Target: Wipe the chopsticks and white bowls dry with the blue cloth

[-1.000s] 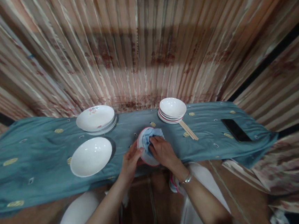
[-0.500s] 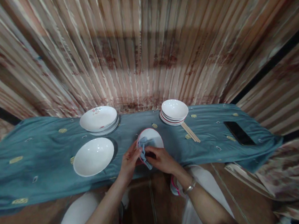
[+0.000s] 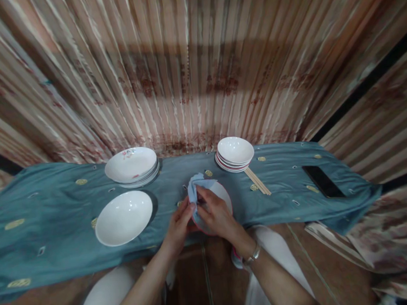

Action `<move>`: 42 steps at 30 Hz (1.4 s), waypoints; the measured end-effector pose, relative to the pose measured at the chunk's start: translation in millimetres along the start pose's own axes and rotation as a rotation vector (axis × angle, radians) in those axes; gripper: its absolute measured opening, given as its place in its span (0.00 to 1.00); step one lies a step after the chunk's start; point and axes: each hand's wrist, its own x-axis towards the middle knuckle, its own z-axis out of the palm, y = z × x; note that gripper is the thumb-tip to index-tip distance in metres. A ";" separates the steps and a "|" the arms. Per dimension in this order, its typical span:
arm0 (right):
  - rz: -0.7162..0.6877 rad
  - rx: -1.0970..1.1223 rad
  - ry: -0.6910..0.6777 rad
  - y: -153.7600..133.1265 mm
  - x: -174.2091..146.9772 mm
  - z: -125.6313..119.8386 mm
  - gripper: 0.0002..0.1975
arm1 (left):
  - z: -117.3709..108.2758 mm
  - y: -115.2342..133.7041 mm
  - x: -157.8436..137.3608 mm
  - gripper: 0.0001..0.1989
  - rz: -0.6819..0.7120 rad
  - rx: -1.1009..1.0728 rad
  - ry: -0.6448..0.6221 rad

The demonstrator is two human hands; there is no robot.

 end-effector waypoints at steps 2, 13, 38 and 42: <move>-0.009 -0.076 0.027 2.6 2.8 -2.2 0.23 | 1.9 -0.2 -1.0 0.31 -0.002 0.022 -0.010; 0.080 -0.502 0.181 25.0 16.4 -20.7 0.15 | 8.7 7.5 -7.4 0.38 0.056 0.148 -0.020; 0.479 -0.252 -0.178 47.1 14.9 -33.5 0.23 | -9.2 22.3 -2.6 0.41 0.229 0.076 0.157; 0.544 -0.039 -0.226 51.8 12.0 -28.1 0.24 | -9.4 27.0 -4.5 0.43 0.218 0.081 0.173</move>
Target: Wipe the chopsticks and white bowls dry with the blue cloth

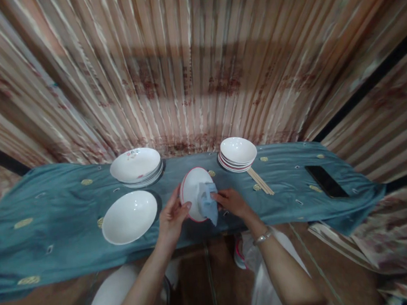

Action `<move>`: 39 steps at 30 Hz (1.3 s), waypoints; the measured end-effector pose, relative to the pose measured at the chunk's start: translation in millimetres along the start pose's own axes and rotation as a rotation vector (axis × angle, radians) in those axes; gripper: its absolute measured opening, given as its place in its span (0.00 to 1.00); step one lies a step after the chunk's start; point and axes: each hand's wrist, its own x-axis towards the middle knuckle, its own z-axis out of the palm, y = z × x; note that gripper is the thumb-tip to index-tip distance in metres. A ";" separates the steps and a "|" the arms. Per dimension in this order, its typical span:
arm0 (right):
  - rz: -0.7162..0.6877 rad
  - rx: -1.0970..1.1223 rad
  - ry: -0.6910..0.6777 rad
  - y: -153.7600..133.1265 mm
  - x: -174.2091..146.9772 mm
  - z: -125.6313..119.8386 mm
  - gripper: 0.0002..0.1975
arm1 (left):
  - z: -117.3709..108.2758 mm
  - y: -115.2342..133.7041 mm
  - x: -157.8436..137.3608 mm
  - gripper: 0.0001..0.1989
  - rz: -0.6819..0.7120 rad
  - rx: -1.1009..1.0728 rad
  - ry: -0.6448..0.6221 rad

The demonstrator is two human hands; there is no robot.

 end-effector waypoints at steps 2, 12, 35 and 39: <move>0.019 0.105 -0.016 3.8 2.0 5.9 0.23 | 0.1 1.0 -0.1 0.44 0.006 0.008 0.006; -0.039 0.168 0.208 14.7 11.0 18.9 0.18 | -0.4 2.1 0.4 0.50 -0.092 -0.048 -0.031; -0.444 -0.272 0.402 -8.0 -15.8 -4.6 0.12 | -5.9 -8.9 -0.5 0.32 -0.190 0.161 -0.303; -0.501 -0.296 0.400 -10.2 -18.1 -5.4 0.13 | -5.3 -12.4 -0.4 0.28 -0.188 0.166 -0.304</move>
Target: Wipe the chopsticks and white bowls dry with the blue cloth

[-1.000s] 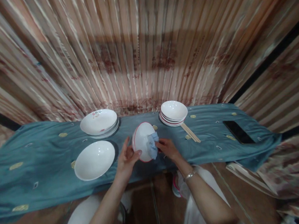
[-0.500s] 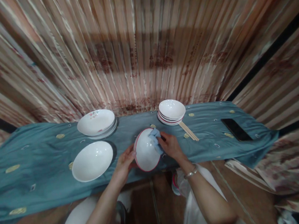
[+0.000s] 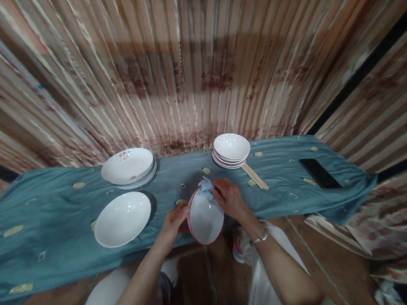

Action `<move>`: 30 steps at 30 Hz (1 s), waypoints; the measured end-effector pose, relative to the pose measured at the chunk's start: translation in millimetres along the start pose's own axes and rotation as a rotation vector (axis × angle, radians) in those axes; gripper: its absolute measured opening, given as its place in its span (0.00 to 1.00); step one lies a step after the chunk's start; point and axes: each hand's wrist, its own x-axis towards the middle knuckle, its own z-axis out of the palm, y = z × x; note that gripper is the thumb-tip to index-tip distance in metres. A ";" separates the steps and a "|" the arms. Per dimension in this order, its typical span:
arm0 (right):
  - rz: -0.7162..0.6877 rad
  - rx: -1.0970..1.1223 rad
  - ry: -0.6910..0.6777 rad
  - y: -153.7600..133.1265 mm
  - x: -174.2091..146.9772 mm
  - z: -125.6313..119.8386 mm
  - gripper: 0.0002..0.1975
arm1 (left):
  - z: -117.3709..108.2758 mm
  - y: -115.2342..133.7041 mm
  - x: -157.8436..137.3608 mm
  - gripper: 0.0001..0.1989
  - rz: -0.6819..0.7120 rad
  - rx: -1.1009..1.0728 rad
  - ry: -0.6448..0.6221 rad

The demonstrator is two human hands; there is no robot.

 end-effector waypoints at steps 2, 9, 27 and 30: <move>-0.042 -0.004 0.012 -1.4 -0.2 -0.3 0.14 | -0.1 -1.8 0.9 0.26 0.013 -0.002 0.001; -0.142 0.030 -0.010 -11.0 -0.6 -2.7 0.15 | 2.0 -2.9 0.4 0.24 0.019 -0.011 -0.043; 0.218 0.002 0.002 8.0 8.1 10.2 0.12 | 2.7 1.3 1.3 0.31 0.053 -0.097 0.048; 0.301 -0.053 -0.058 7.1 10.0 11.8 0.12 | 2.5 6.4 1.8 0.33 0.089 -0.134 0.110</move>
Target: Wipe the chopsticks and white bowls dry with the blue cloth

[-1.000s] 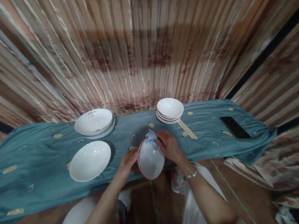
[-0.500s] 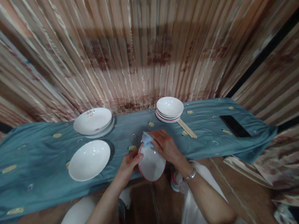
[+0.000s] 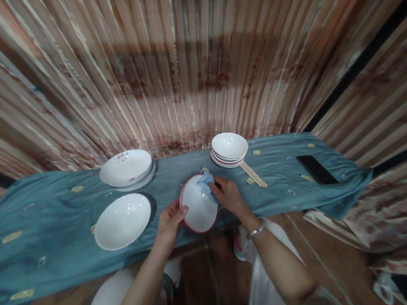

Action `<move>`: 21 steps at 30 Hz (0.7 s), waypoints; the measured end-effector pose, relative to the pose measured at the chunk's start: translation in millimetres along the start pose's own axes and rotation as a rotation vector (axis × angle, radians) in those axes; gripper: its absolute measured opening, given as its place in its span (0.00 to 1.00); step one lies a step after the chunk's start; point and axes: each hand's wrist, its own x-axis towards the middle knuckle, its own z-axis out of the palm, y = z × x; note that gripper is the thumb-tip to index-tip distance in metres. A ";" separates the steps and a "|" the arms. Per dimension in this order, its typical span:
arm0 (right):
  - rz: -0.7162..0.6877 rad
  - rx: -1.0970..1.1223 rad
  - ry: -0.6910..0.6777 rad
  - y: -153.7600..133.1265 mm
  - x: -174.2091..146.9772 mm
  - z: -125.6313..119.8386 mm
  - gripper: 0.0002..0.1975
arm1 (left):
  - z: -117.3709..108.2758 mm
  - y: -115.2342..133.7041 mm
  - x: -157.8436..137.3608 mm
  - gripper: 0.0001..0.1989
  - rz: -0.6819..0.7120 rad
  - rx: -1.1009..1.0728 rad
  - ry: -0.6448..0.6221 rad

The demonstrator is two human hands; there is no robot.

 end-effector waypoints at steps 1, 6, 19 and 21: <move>0.020 -0.024 -0.017 -1.2 0.2 0.5 0.13 | 0.2 1.6 0.4 0.33 0.013 -0.009 0.022; 0.088 -0.125 -0.108 -11.5 -4.1 5.5 0.16 | -0.4 7.5 3.9 0.30 0.062 -0.068 0.087; -0.060 -0.193 -0.494 -47.4 -23.4 -11.6 0.23 | -2.9 9.2 9.3 0.33 0.110 -0.155 0.220; -0.101 -0.249 -0.502 -50.2 -25.6 -13.0 0.22 | -2.5 9.3 9.0 0.33 0.114 -0.155 0.212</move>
